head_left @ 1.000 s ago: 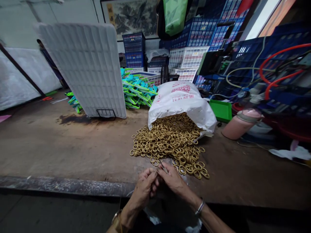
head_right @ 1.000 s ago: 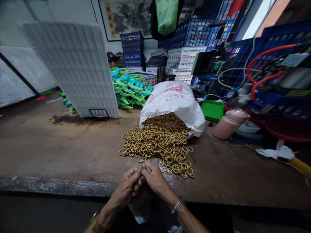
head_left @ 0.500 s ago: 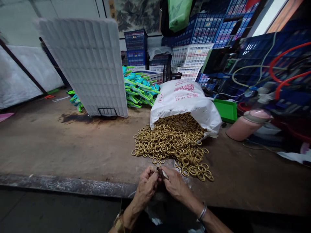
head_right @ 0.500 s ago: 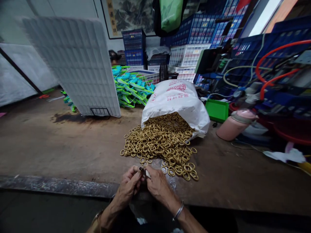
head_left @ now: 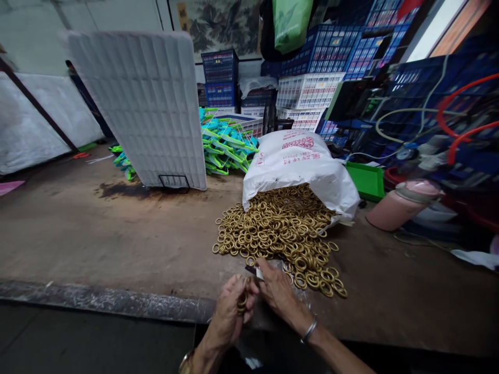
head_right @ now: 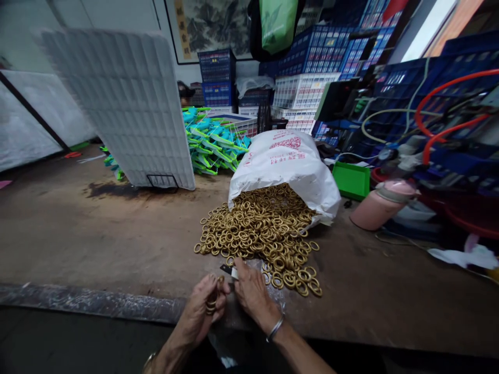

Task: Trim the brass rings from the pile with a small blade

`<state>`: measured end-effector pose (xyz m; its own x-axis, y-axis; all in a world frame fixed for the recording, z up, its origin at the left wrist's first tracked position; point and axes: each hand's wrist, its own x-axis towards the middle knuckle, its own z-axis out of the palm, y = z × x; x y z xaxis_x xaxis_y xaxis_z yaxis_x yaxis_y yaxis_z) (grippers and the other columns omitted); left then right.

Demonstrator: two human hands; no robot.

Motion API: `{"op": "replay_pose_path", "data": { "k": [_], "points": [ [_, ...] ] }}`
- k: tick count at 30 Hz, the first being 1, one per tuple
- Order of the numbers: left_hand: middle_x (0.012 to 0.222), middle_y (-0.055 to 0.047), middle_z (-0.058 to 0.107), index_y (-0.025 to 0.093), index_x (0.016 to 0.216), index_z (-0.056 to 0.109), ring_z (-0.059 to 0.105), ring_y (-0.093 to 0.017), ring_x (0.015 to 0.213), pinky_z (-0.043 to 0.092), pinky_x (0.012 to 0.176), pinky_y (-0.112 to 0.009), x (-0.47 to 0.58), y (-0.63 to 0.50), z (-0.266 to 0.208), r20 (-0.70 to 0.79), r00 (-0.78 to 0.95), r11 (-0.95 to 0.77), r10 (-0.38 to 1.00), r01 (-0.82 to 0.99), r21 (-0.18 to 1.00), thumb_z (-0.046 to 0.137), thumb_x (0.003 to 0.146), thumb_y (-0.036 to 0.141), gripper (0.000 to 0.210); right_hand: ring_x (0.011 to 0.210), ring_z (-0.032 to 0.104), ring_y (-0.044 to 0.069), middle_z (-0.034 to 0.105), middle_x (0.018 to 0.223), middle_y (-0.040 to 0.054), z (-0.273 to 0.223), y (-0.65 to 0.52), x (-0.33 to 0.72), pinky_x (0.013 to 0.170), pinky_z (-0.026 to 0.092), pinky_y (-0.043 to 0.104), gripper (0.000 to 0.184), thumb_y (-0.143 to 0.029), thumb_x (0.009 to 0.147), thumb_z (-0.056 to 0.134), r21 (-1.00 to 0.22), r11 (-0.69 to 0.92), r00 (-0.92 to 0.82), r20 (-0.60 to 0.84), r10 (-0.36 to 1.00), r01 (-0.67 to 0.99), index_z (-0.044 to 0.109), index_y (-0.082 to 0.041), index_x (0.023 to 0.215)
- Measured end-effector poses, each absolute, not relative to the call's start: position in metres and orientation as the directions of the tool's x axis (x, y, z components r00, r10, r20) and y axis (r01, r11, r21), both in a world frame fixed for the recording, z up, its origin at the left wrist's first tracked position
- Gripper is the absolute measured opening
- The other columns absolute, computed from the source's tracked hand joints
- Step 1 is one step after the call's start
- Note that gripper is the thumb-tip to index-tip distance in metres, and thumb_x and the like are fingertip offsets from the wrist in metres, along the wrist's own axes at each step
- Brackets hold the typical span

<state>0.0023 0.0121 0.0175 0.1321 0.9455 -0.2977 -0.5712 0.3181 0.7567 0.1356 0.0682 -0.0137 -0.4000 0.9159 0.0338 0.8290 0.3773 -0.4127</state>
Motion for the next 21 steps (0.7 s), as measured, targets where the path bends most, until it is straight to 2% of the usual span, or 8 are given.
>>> {"op": "replay_pose_path", "data": {
  "k": [3,8,11,14,16,18,20,21],
  "points": [
    [0.071,-0.001,0.055,0.015,0.073,0.049,0.040,-0.004,0.046,0.026,0.037,-0.016,-0.004,0.015,0.016,-0.319,0.067,0.288,0.945,-0.631,0.720,0.056,0.074,0.040,0.026,0.074,0.052,0.016,0.061,0.086,0.0060,-0.016,0.070,0.124,0.061,0.026,0.024,0.040,-0.011,0.074,0.042,-0.329,0.402,-0.404,0.065,0.912,0.854,0.042,-0.017,0.113],
    [0.063,0.002,0.054,0.019,0.086,0.051,0.042,-0.005,0.043,0.028,0.037,-0.016,-0.016,0.013,0.016,-0.357,0.085,0.306,0.930,-0.716,0.627,0.060,0.072,0.031,0.021,0.074,0.053,0.016,0.061,0.085,0.0068,-0.022,0.078,0.113,0.062,0.027,0.024,0.028,-0.012,0.075,0.044,-0.206,0.355,-0.357,0.026,0.934,0.912,0.048,-0.018,0.102],
    [0.065,0.000,0.056,0.016,0.086,0.054,0.047,-0.006,0.048,0.031,0.040,-0.016,-0.021,0.015,0.009,-0.417,0.136,0.361,0.899,-0.769,0.528,0.062,0.070,0.028,0.022,0.071,0.054,0.015,0.062,0.082,0.0056,-0.020,0.085,0.114,0.060,0.027,0.024,0.025,-0.009,0.072,0.044,-0.215,0.323,-0.327,0.018,0.945,0.922,0.050,-0.018,0.095],
    [0.070,-0.002,0.058,0.013,0.073,0.053,0.053,-0.009,0.056,0.034,0.041,-0.016,-0.020,0.019,0.002,-0.491,0.110,0.373,0.864,-0.796,0.478,0.066,0.066,0.026,0.019,0.063,0.052,0.013,0.060,0.072,0.0020,-0.012,0.090,0.119,0.056,0.025,0.023,0.025,-0.006,0.068,0.043,-0.331,0.284,-0.294,0.021,0.956,0.900,0.050,-0.018,0.089],
    [0.070,-0.003,0.058,0.013,0.070,0.052,0.053,-0.010,0.057,0.035,0.041,-0.016,-0.017,0.022,0.001,-0.510,0.072,0.363,0.857,-0.788,0.498,0.068,0.064,0.025,0.021,0.058,0.048,0.012,0.056,0.065,-0.0006,-0.007,0.093,0.124,0.054,0.025,0.022,0.015,-0.010,0.072,0.041,-0.490,0.240,-0.257,0.032,0.966,0.838,0.050,-0.019,0.080],
    [0.068,-0.001,0.058,0.014,0.072,0.051,0.053,-0.009,0.056,0.035,0.040,-0.016,-0.013,0.024,0.003,-0.508,0.049,0.368,0.860,-0.748,0.552,0.069,0.064,0.026,0.023,0.055,0.043,0.010,0.049,0.059,-0.0027,-0.004,0.094,0.130,0.053,0.027,0.021,0.011,-0.020,0.078,0.039,-0.704,0.176,-0.223,0.025,0.974,0.688,0.046,-0.019,0.069],
    [0.065,0.001,0.056,0.015,0.078,0.052,0.052,-0.009,0.053,0.033,0.038,-0.015,-0.008,0.026,0.006,-0.491,0.046,0.382,0.870,-0.692,0.612,0.069,0.064,0.028,0.026,0.051,0.037,0.009,0.042,0.054,-0.0053,-0.002,0.092,0.135,0.050,0.028,0.020,0.021,-0.032,0.081,0.038,-0.880,0.089,-0.242,-0.031,0.970,0.467,0.042,-0.020,0.064],
    [0.063,0.001,0.055,0.016,0.083,0.052,0.050,-0.008,0.050,0.031,0.037,-0.014,-0.005,0.027,0.007,-0.473,0.050,0.383,0.880,-0.665,0.641,0.068,0.065,0.031,0.029,0.048,0.034,0.008,0.039,0.051,-0.0066,-0.001,0.090,0.137,0.048,0.028,0.020,0.025,-0.037,0.081,0.039,-0.930,0.040,-0.275,-0.067,0.959,0.365,0.041,-0.020,0.063]
  ]
}}
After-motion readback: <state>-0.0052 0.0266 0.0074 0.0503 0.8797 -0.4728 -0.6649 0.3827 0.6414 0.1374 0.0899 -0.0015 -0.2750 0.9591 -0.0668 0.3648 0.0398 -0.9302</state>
